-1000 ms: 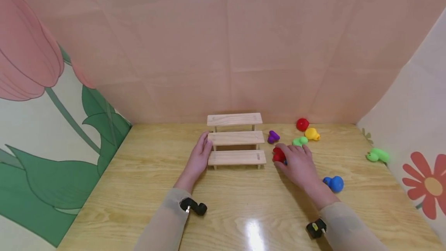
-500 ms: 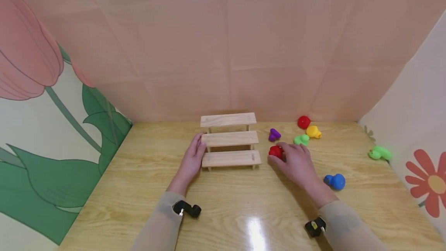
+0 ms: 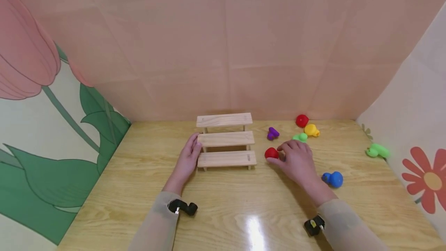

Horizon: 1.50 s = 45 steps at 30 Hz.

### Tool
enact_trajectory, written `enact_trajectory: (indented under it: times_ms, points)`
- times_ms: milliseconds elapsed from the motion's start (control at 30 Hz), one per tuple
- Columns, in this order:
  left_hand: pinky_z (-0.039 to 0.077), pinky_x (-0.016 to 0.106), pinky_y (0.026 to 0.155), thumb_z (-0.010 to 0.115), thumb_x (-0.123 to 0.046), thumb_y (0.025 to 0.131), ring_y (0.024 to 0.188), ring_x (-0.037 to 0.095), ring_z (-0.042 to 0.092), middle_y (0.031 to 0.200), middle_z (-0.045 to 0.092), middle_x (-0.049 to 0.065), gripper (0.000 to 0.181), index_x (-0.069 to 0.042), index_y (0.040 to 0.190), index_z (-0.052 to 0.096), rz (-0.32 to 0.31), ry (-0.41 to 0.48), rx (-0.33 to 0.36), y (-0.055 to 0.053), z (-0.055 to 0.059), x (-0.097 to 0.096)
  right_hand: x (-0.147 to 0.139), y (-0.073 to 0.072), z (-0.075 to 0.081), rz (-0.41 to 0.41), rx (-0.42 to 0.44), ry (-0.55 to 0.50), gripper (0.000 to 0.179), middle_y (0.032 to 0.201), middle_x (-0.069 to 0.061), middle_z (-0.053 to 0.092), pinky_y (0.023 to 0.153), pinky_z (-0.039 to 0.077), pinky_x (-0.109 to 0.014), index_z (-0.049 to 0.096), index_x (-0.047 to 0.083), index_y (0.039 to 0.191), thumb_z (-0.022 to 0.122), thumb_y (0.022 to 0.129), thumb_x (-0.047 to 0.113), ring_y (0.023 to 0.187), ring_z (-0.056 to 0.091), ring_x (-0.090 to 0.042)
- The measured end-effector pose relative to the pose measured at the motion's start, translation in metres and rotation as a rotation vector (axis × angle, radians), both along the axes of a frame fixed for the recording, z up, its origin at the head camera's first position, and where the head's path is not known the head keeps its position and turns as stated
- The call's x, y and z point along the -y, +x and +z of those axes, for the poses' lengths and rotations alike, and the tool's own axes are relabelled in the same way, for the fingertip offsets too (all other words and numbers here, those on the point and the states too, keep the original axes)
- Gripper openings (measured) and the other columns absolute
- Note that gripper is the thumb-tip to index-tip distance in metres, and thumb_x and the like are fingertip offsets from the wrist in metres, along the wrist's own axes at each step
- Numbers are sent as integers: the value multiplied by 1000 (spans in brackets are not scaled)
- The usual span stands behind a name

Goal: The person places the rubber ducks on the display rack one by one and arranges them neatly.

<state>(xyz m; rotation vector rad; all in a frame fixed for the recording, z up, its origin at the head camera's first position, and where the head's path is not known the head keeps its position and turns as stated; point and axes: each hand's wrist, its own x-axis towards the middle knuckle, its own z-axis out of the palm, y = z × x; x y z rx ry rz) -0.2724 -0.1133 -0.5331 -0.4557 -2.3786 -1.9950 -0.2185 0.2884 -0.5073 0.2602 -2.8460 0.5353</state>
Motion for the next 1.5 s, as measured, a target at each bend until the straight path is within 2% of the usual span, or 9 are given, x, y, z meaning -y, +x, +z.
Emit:
enact_trajectory:
  times_ms: [167,300,500,767,967,1100,1300,1500]
  points:
    - [36,40,129,48,-42,120,157,17,42,173,43,5,55,-24,171,40,3,-5,8,-1,-1,4,-1,-1,-1,91,-6,-28,85,145,-29,65,121,26,-79,66,0,147,98,85,48,142,47,-57]
    - [35,41,130,48,-43,119,158,19,41,174,42,6,58,-23,172,38,17,-10,13,-1,-2,5,-4,-4,-1,117,24,-53,82,148,-32,63,126,14,-79,64,2,151,97,87,42,145,44,-58]
    - [35,41,130,49,-45,119,159,19,40,174,41,6,60,-23,173,36,15,-13,27,0,-2,5,-6,-7,-2,120,34,-55,68,147,-30,65,126,9,-81,71,6,145,94,91,40,144,47,-56]
    - [33,45,131,49,-43,119,161,24,37,176,38,11,65,-12,175,32,-4,8,29,1,-1,4,-8,-10,-4,126,29,-65,61,143,-29,67,124,9,-83,75,4,139,92,93,41,141,50,-55]
    - [34,45,130,49,-42,119,161,25,36,176,38,11,63,-15,174,34,-1,13,20,1,-1,5,-8,-12,-4,133,53,-85,64,147,-28,65,126,6,-81,73,4,140,96,90,36,143,49,-55]
    - [33,45,131,49,-41,120,161,26,37,175,38,12,61,-16,174,34,-5,17,17,0,-3,4,-9,-12,-4,148,73,-90,67,147,-28,65,127,3,-80,72,5,142,96,89,39,145,46,-55]
    - [32,47,131,50,-38,120,161,28,37,175,39,14,60,-15,173,35,-3,30,6,-1,-3,4,-8,-12,-5,161,40,-92,58,144,-28,66,126,7,-81,75,6,138,90,95,42,140,51,-54]
    - [34,44,130,51,-41,119,160,24,39,174,41,12,60,-18,173,37,5,26,15,-2,-4,5,-5,-13,-2,157,-1,-113,54,137,-24,71,126,10,-81,76,6,134,93,93,38,133,57,-53]
